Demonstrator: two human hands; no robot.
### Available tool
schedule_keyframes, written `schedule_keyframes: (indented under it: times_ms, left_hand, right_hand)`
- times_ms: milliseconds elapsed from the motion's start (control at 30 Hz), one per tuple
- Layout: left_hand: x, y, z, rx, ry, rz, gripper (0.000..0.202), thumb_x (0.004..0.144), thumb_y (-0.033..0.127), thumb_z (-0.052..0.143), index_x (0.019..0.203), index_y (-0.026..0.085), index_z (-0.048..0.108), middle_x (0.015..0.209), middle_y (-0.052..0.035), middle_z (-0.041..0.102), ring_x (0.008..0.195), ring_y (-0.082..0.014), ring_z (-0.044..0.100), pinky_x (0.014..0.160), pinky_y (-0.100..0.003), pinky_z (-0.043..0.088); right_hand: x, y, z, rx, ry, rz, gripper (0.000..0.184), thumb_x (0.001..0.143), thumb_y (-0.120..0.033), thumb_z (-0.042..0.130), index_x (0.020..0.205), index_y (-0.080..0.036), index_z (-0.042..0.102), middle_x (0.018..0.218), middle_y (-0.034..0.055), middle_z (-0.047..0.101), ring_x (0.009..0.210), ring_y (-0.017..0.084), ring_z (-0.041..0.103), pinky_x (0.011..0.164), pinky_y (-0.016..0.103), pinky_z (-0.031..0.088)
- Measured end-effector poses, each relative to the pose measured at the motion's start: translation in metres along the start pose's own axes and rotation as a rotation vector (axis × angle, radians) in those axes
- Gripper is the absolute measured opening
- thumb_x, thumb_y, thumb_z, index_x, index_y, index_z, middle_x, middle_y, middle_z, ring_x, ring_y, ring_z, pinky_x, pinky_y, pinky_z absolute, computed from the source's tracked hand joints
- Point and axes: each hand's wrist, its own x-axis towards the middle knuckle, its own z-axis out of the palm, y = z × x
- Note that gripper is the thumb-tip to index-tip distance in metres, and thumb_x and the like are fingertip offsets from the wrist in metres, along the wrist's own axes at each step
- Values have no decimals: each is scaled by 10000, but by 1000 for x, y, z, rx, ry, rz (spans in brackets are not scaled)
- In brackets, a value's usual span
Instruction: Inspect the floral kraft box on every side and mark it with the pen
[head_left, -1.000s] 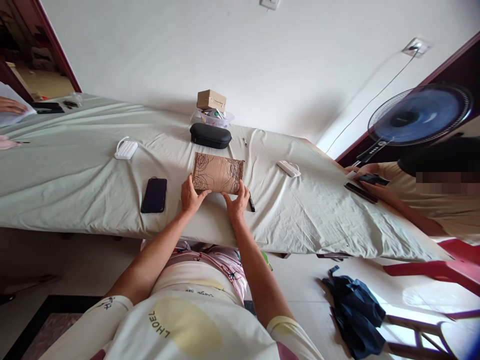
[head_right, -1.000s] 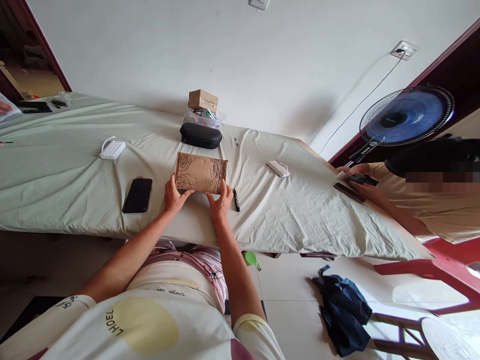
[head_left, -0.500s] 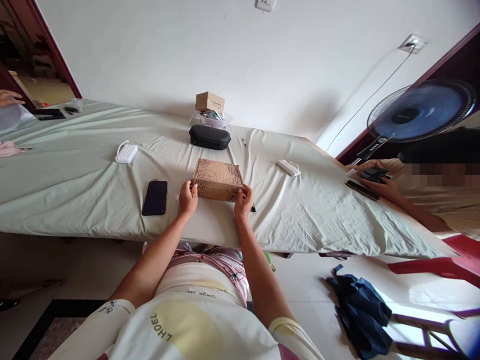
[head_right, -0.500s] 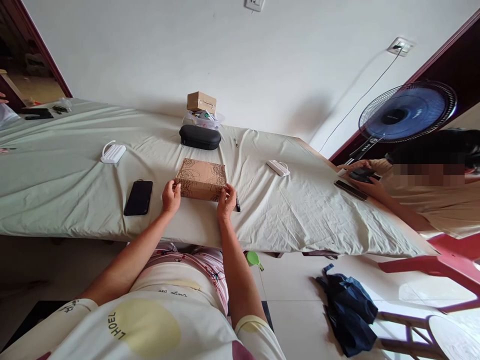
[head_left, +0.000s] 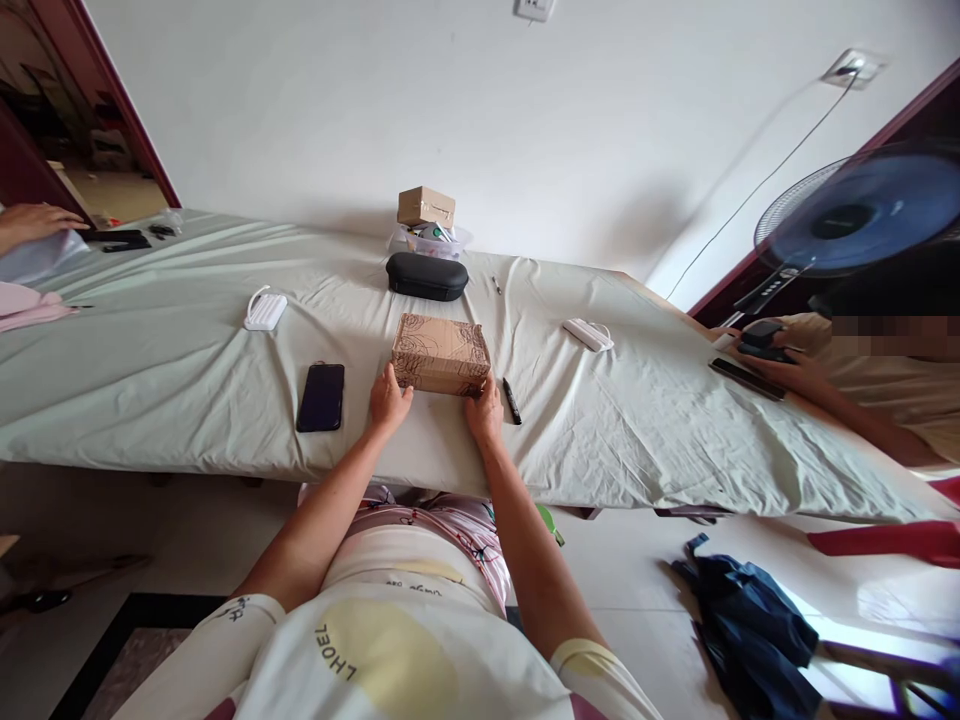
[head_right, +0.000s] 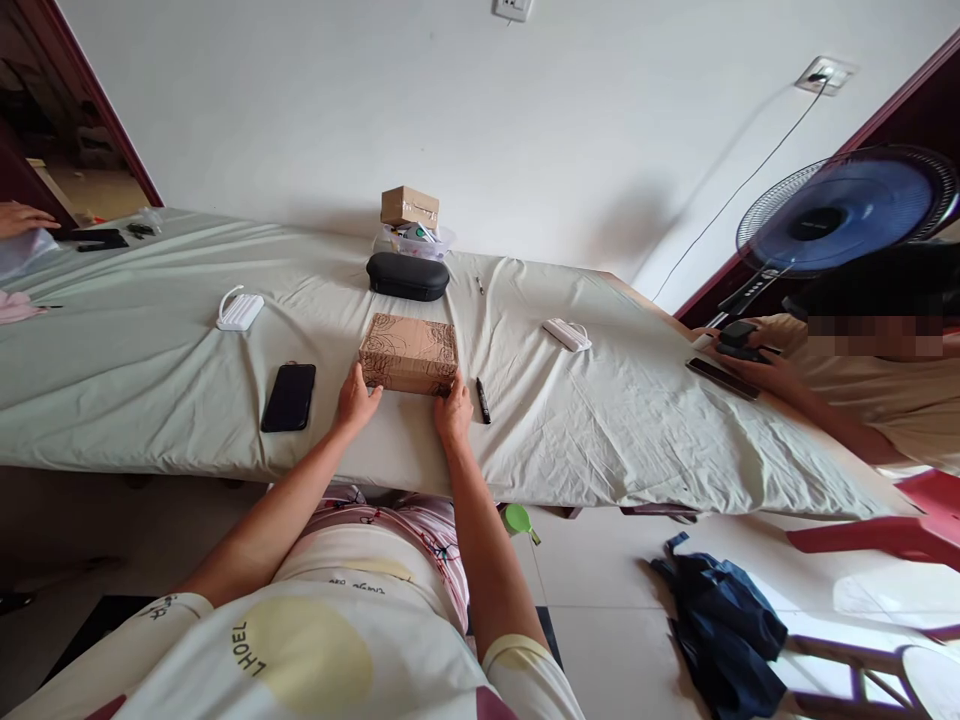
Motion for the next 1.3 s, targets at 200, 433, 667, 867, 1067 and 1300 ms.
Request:
schedule_keyframes:
  times_ms: [200,433,667,867,1067,1300]
  left_hand:
    - [0,4,-3,19,-20,12,863,821,433,794,1512,74,423,1489,-335,553,1463,-494,491,1217,-666,365]
    - [-12,31,-5,277,-21,60,1180,722,535,915,1574,16,284,1445,-381,542,1425,-534,501,1153,-641,424]
    - [-15,44,-12,365,-42,9,1074,798,361,890,1606,40,260,1437,-312,568,1362,-430,594,1089,-470,522]
    - [-13,37,-14,273,-22,8,1025,837,339,849,1627,91,245,1417,-285,591,1375,-435,587,1076,-480,533]
    - [-9,27,-12,159,93,80,948,842,397,846,1592,132,332,1411,-257,607,1331,-406,616,1093,-497,526]
    - [-2,13,-10,6,259,235,615,1004,571,598,1415,119,530,1271,-223,669,1187,-303,673,1047,-451,550]
  right_hand:
    - [2,-2,0,34,-3,17,768,815,-239,695,1537,-148,452,1144,153,655,1004,320,618,948,464,496]
    - [-8,-31,-7,-162,-38,62,1132,789,-526,838,1628,-83,222,1392,265,565,1290,414,529,1072,505,415]
    - [-10,-37,-12,-242,-18,53,1124,823,-536,774,1665,-116,157,1338,228,585,1258,414,545,1065,544,431]
    - [-5,-21,-4,-76,27,-5,1035,836,-456,757,1669,-182,209,1296,176,592,1209,374,568,1061,536,465]
    - [-1,-11,-1,52,124,-105,890,902,-419,712,1654,-219,282,1249,152,620,1181,324,587,1082,526,482]
    - [3,-14,-4,316,292,-131,613,955,-469,592,1516,-242,495,1130,91,666,977,221,657,873,400,577]
